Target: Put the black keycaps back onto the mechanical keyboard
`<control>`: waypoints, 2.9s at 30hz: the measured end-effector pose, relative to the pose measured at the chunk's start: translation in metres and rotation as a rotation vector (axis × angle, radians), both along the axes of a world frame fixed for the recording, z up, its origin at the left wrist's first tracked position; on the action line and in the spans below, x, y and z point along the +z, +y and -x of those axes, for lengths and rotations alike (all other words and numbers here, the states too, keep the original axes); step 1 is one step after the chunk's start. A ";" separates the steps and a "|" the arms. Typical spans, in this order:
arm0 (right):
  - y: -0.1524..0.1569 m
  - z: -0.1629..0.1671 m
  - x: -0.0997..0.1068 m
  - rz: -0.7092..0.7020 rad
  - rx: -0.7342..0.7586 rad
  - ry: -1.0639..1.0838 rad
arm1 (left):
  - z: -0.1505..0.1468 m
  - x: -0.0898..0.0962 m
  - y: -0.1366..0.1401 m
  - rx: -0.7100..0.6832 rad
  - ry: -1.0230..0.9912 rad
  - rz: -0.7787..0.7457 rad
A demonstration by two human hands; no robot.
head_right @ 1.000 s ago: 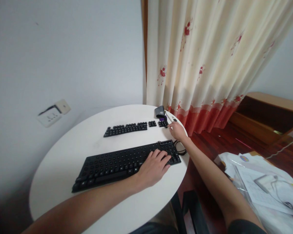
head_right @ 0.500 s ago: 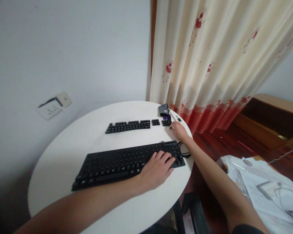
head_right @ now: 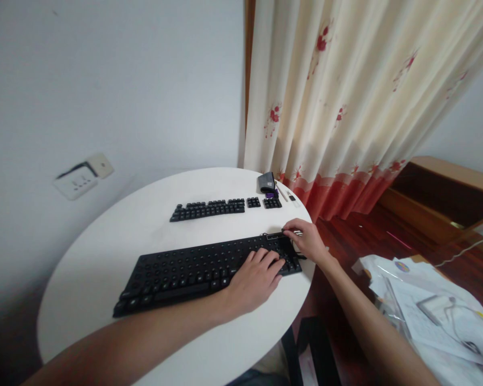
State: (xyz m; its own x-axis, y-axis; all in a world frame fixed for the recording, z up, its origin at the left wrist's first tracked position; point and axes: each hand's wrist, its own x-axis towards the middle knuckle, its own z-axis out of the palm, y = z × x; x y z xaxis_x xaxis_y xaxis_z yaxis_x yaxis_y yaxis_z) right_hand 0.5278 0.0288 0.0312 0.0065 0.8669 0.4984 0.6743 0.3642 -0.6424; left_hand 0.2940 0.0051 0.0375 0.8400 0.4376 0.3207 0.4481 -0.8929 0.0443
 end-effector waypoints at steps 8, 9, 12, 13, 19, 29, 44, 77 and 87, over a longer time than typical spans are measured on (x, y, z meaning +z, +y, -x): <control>-0.060 0.005 -0.010 0.026 0.126 -0.028 | -0.003 -0.004 0.000 0.009 0.018 -0.026; -0.061 0.006 -0.011 0.026 0.141 -0.034 | -0.003 -0.004 0.000 0.009 0.017 -0.025; -0.062 0.009 -0.010 0.015 0.156 -0.054 | -0.003 -0.004 -0.001 0.013 0.007 -0.018; -0.062 0.010 -0.010 0.010 0.155 -0.060 | -0.002 -0.004 -0.001 0.012 0.005 -0.015; -0.062 0.013 -0.009 -0.028 0.151 -0.087 | -0.001 -0.003 0.000 0.000 -0.006 0.005; -0.065 0.014 -0.012 -0.035 0.159 -0.183 | -0.001 -0.001 -0.002 0.004 -0.003 -0.006; -0.077 0.031 -0.031 -0.149 -0.031 -0.229 | -0.003 -0.001 -0.002 -0.011 -0.037 0.016; -0.081 0.032 -0.051 -0.155 -0.131 -0.215 | -0.005 0.001 -0.006 0.010 0.004 -0.072; -0.082 0.023 -0.060 -0.190 -0.169 -0.255 | 0.002 0.013 -0.006 0.031 0.033 -0.117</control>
State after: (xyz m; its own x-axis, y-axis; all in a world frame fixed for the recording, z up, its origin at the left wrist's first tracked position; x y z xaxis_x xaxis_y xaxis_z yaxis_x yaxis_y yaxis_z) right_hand 0.5052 -0.0531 -0.0287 -0.0031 0.7558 0.6548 0.8653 0.3303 -0.3771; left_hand 0.2921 -0.0012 0.0504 0.8375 0.4251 0.3434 0.4754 -0.8766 -0.0742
